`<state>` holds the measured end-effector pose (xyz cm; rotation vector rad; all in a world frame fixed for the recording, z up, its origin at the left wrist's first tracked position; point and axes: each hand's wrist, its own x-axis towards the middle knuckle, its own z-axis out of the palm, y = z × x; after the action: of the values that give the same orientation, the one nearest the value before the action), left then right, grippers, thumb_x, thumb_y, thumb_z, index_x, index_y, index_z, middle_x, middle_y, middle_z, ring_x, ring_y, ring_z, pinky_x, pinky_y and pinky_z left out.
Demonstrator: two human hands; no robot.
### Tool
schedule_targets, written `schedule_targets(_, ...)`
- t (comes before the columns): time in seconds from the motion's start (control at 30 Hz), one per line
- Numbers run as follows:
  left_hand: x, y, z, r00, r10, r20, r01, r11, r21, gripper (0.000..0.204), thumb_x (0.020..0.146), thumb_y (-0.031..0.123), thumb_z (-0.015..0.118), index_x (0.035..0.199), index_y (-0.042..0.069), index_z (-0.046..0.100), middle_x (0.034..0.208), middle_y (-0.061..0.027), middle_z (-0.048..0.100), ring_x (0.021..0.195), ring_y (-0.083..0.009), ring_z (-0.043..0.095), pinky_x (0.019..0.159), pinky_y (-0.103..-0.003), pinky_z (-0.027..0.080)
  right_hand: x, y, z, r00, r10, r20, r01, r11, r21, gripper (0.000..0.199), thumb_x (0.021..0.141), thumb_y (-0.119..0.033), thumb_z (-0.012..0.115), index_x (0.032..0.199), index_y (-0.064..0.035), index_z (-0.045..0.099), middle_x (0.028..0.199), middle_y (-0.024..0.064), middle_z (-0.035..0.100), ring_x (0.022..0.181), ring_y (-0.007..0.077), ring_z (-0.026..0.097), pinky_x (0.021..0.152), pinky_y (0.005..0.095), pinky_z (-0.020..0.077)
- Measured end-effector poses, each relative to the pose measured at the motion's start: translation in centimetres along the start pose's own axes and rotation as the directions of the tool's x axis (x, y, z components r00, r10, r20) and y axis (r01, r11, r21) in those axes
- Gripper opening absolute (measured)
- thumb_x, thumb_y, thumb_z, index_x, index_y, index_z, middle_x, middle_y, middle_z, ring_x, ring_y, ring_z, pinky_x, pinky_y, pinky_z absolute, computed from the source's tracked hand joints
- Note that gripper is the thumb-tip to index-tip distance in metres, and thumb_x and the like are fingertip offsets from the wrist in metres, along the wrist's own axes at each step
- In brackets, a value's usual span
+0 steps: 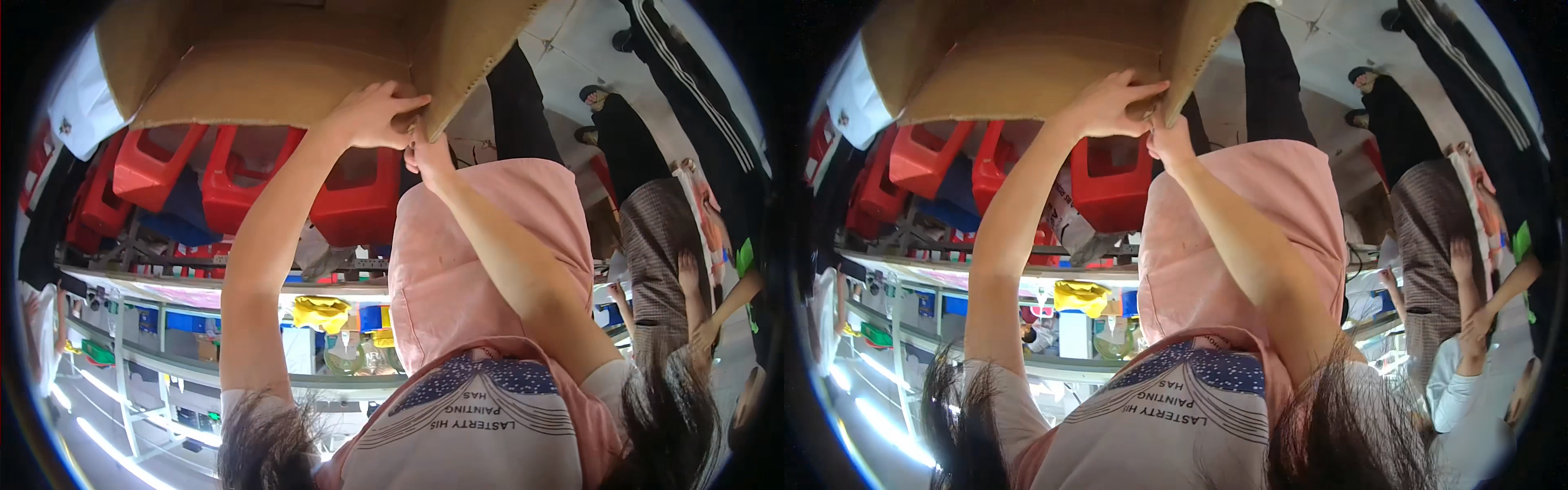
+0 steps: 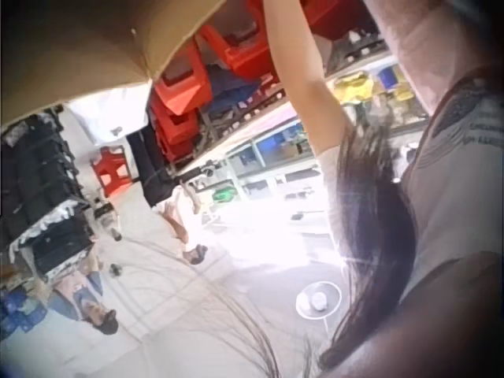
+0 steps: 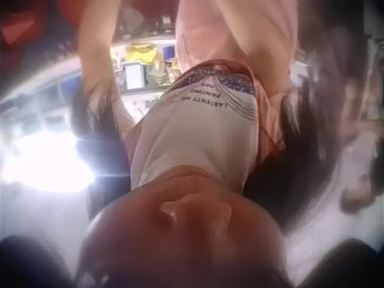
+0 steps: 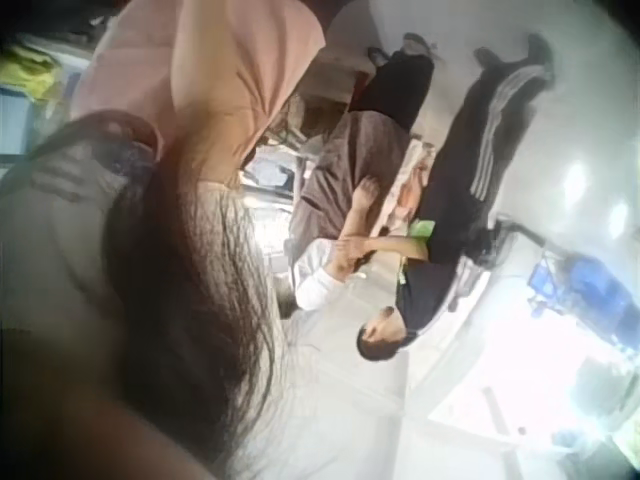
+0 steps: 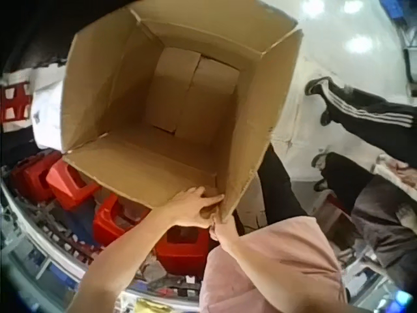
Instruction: Packing small plastic-wrapped components from trays into a larger cardboard shipping box using a tape dispenser.
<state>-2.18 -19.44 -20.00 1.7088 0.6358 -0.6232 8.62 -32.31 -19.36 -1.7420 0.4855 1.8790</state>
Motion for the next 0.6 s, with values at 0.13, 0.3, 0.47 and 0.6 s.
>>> schedule_targets(0.13, -1.3, 2.8, -0.8, 0.992, -0.122, 0.040, 0.115, 0.981, 0.154, 0.083, 0.066, 0.036, 0.065, 0.138, 0.033, 0.025, 0.114, -0.0154, 0.048, 0.111, -0.0327, 0.046, 0.095, -0.051, 0.034, 0.7, 0.9, 0.5, 0.989, -0.150, 0.013, 0.148, 0.980, 0.130, 0.007, 0.083, 0.001, 0.041, 0.087, -0.0046, 0.045, 0.059, 0.0002, 0.042, 0.038, 0.0057, 0.035, 0.032, 0.0223, 0.0219)
schedule_targets(0.3, -2.2, 3.5, 1.0, 0.989, -0.103, -0.101, 0.133, 0.925, 0.357, 0.074, 0.073, 0.017, 0.064, 0.137, 0.031, 0.029, 0.116, -0.0092, 0.050, 0.116, -0.0291, 0.045, 0.094, -0.054, 0.035, 1.2, 1.2, 0.4, 0.989, -0.146, 0.028, 0.136, 0.962, 0.235, 0.024, 0.076, 0.009, 0.043, 0.095, -0.0034, 0.051, 0.063, 0.0002, 0.046, 0.040, 0.0049, 0.039, 0.031, 0.0214, 0.0249)
schedule_targets(0.47, -2.0, 3.0, 1.9, 0.985, -0.108, -0.134, 0.151, 0.913, 0.378, 0.067, 0.080, 0.009, 0.052, 0.137, 0.033, 0.027, 0.112, -0.0096, 0.052, 0.115, -0.0302, 0.047, 0.092, -0.056, 0.036, 2.3, 2.2, -0.2, 0.975, -0.205, -0.085, 0.200, 0.978, -0.061, 0.013, 0.080, 0.002, 0.050, 0.091, 0.0005, 0.057, 0.072, 0.0035, 0.057, 0.051, 0.0079, 0.051, 0.040, 0.0237, 0.0376)
schedule_targets(0.6, -1.5, 3.9, 0.2, 0.983, -0.156, -0.099, 0.180, 0.926, 0.330, 0.065, 0.081, 0.007, 0.050, 0.135, 0.036, 0.031, 0.110, -0.0121, 0.051, 0.114, -0.0301, 0.047, 0.092, -0.057, 0.035, 1.8, 1.5, -0.3, 0.980, -0.124, -0.158, 0.109, 0.989, -0.098, 0.013, 0.083, -0.006, 0.053, 0.090, 0.0019, 0.060, 0.076, 0.0056, 0.061, 0.055, 0.0090, 0.054, 0.044, 0.0253, 0.0406)
